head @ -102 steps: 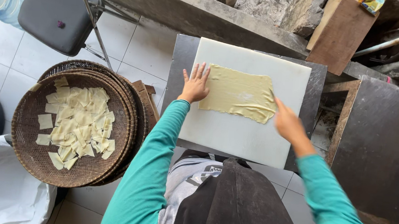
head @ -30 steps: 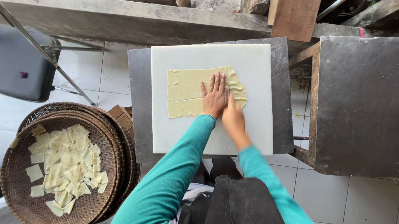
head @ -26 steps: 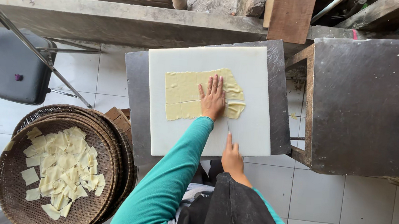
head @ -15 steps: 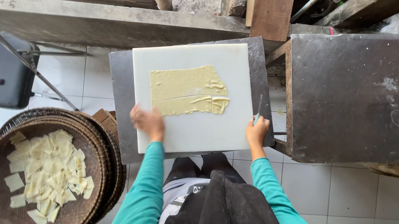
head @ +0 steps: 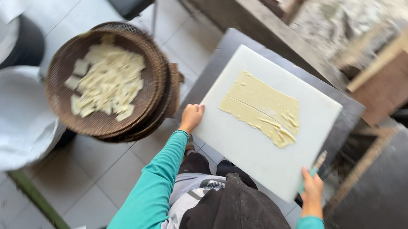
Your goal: The person cuts thin sheets of dough into strips on a white cutting board using a knife, then transfers the cut pieces into a woven basket. The process repeats with multiple sheets of dough.
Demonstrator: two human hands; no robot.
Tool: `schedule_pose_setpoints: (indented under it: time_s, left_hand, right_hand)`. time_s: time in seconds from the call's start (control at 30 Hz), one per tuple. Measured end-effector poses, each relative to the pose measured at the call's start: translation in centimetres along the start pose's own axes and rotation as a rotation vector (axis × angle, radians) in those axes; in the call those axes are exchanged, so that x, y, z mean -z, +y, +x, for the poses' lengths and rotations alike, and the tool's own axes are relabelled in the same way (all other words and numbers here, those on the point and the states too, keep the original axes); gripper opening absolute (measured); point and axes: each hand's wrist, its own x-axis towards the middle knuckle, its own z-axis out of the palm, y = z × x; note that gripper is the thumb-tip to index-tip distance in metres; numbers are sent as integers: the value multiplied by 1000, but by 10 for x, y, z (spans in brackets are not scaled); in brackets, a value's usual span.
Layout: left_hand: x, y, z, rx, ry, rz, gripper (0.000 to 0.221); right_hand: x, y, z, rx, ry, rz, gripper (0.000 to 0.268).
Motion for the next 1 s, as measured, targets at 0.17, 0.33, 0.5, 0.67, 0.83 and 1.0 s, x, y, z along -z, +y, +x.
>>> schedule_pose_setpoints:
  time_s: [0.17, 0.33, 0.5, 0.67, 0.83, 1.0]
  left_hand:
    - [92, -60, -59, 124, -223, -420, 40]
    - [188, -179, -116, 461, -154, -916, 37]
    - [280, -316, -130, 671, 160, -1165, 38]
    - [334, -405, -125, 866, 191, -1087, 29]
    - [309, -411, -150, 872, -339, -1450, 20]
    - [254, -340, -166, 832, 146, -1075, 30]
  right_hand:
    - [-21, -64, -26, 188, -160, -220, 23]
    - [-186, -160, 1, 259, -399, -528, 26]
    - [-489, -191, -15, 358, -609, -959, 37]
    - [-689, -156, -65, 364, -738, -1032, 38]
    - [-719, -140, -35, 258, -688, -1238, 36]
    - [-508, -136, -17, 539, -713, -1036, 32]
